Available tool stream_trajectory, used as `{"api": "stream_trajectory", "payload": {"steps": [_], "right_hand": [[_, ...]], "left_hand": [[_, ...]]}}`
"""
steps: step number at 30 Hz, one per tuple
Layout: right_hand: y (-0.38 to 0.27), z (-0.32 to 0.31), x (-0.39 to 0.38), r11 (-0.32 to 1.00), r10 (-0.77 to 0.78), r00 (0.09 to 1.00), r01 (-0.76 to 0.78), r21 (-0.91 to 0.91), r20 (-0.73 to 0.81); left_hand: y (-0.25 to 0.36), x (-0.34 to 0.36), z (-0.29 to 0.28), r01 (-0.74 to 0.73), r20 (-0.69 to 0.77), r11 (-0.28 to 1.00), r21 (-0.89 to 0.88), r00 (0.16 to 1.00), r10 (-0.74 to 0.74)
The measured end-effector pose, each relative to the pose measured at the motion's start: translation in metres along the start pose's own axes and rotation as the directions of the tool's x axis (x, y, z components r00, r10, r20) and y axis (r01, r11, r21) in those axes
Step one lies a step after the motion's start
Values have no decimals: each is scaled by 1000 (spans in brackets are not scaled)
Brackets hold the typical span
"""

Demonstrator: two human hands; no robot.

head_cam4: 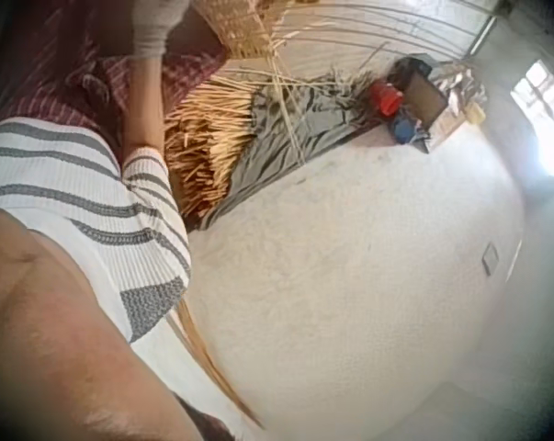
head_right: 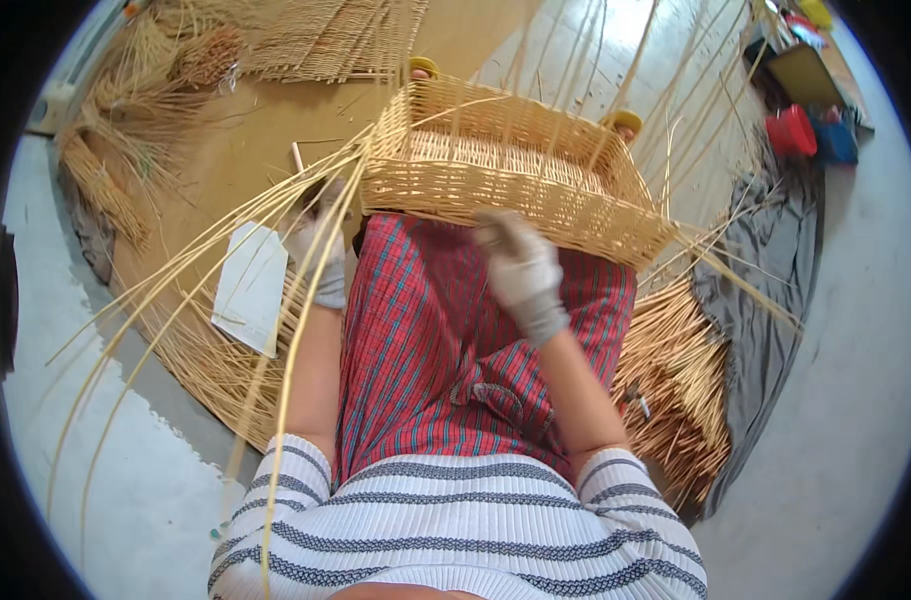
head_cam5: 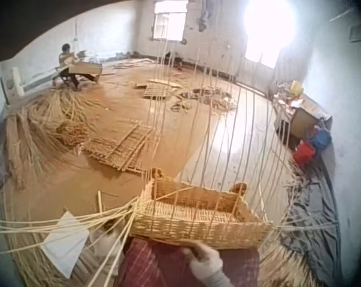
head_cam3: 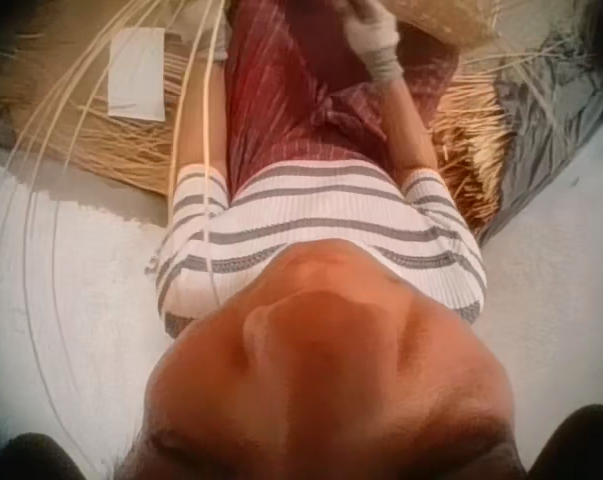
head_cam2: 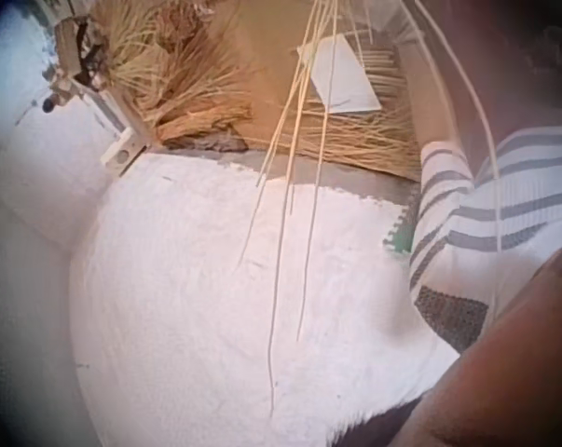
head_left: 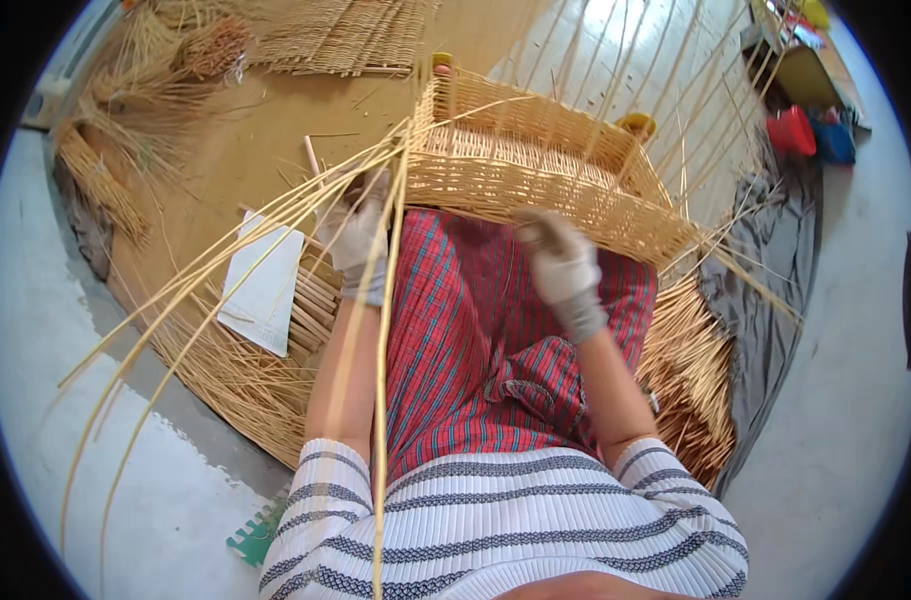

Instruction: Weaving a basket using wicker or straw strips while sitting in a workshop.

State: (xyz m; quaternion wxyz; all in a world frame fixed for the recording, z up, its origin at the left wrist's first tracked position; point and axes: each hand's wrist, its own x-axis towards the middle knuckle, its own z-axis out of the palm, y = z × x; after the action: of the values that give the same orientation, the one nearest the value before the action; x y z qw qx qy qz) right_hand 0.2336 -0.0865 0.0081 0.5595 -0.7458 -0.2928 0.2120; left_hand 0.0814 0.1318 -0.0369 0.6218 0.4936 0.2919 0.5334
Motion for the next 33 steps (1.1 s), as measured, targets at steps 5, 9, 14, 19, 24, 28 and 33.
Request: {"api": "stream_trajectory", "payload": {"steps": [5, 9, 14, 19, 24, 28, 33], "right_hand": [[-49, 90, -2, 869, -382, 861, 458, -186, 335], [-76, 112, 12, 712, -506, 801, 598, -369, 320], [-89, 130, 13, 653, -615, 736, 677, -340, 284], [-99, 135, 12, 611, -567, 732, 682, -402, 379], [-92, 124, 4, 678, -565, 780, 625, -387, 269], [-59, 80, -3, 706, -565, 753, 653, -274, 338], [-1, 19, 32, 862, 199, 975, -124, 491, -103]], "left_hand": [[-21, 6, -11, -54, 111, 999, -3, 992, 54], [-26, 13, -23, 342, 335, 739, -581, 927, -167], [-18, 8, -30, 375, 420, 770, -516, 894, -154], [11, 2, -7, 448, 432, 572, -687, 885, -174], [-17, 63, 28, 183, 488, 982, -52, 863, -135], [-64, 106, 10, 43, 732, 984, 172, 663, -157], [-68, 100, 4, -195, 743, 979, 57, 664, 89]]}}
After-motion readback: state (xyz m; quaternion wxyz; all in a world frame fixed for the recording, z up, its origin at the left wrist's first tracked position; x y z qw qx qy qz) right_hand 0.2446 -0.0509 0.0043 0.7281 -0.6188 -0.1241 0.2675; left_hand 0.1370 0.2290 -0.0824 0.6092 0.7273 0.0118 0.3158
